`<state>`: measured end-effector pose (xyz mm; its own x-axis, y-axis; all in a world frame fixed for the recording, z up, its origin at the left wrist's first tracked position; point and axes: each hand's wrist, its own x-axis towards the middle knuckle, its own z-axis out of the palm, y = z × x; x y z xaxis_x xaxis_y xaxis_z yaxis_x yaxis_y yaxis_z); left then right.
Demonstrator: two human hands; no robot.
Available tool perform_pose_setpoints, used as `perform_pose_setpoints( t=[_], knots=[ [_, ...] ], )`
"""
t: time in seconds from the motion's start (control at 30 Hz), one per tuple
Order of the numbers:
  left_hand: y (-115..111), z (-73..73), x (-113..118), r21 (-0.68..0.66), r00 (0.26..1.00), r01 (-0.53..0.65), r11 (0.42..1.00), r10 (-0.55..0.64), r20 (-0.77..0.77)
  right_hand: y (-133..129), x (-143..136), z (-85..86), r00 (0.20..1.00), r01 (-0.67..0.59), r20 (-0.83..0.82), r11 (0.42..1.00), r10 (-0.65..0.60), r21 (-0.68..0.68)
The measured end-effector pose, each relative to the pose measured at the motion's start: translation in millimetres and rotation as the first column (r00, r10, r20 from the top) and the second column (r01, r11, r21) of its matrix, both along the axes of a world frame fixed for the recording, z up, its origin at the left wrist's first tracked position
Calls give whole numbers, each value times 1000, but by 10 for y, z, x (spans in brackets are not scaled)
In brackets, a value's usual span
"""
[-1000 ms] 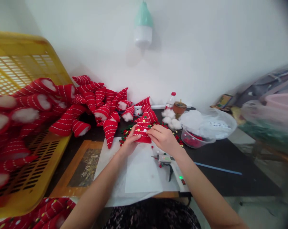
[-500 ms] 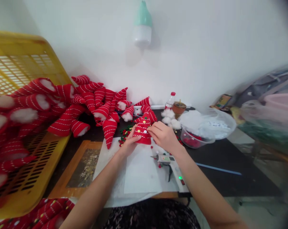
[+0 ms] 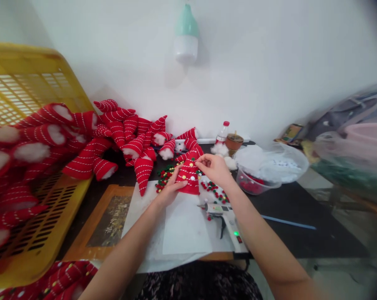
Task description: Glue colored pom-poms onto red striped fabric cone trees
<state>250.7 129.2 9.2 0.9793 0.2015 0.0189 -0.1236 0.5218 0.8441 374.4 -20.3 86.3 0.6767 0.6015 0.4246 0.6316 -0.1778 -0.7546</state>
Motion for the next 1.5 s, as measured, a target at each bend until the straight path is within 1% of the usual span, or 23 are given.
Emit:
perform_pose_setpoints(
  t=[0.1,0.17,0.2,0.23,0.3,0.37,0.4,0.43,0.5,0.57,0.67,0.73,0.83,1.0,1.07,1.13,1.23,1.3,1.37,1.43,1.5],
  knots=[
    [-2,6,-4,-1,1000,-3,1000,3,1,-13,-26,15,1000,-27,2,998,27,52],
    [0,6,-2,-3,1000,-8,1000,8,5,-50,-25,29,998,-39,-32,988,45,148],
    [2,6,-1,-6,1000,-12,1000,12,6,-73,-17,36,996,-41,-64,975,56,218],
    [5,5,1,-12,1000,-16,1000,16,6,-98,-4,43,993,-31,-100,954,64,299],
    [12,3,2,-30,1000,-24,999,25,3,-145,24,53,984,28,-170,891,56,453],
    [19,1,2,-48,1000,-27,998,28,6,-185,36,56,977,107,-213,835,12,539],
    [23,-1,1,-53,999,-28,998,29,13,-201,31,54,976,132,-216,828,-14,545],
    [26,-3,1,-56,999,-27,998,28,21,-212,19,48,978,140,-206,838,-33,528],
    [31,-8,2,-55,999,-23,998,25,36,-220,-27,27,986,110,-163,884,-39,454],
    [34,-15,6,-52,999,-20,998,22,44,-213,-90,-1,993,52,-115,934,-12,353],
    [36,-22,14,-51,998,-28,998,30,51,-185,-184,-38,997,8,-71,979,7,203],
    [35,-25,20,-44,998,-41,998,43,50,-163,-234,-50,999,3,-46,992,3,130],
    [26,-24,24,-7,997,-65,998,65,42,-127,-284,-57,999,-3,-36,998,5,63],
    [3,-2,18,55,992,-106,993,102,70,-56,-317,-86,989,8,-145,999,-13,-36],
    [0,2,17,62,991,-112,992,107,79,-40,-322,-101,984,6,-180,1000,-11,-29],
    [1,-3,18,63,991,-111,992,106,82,-40,-320,-104,974,-13,-228,1000,15,11],
    [11,-19,19,63,991,-112,992,107,83,-69,-291,-77,934,-48,-344,988,97,150],
    [17,-27,18,63,991,-114,991,109,82,-95,-253,-46,897,3,-427,962,119,274],
    [17,-26,14,60,992,-110,992,105,75,-111,-215,-15,879,80,-466,935,97,346],
    [11,-20,8,58,993,-100,993,96,65,-109,-188,6,895,103,-441,938,58,331],
    [5,-13,1,66,995,-86,994,82,62,-86,-179,18,914,76,-403,965,33,251]
  ],
)
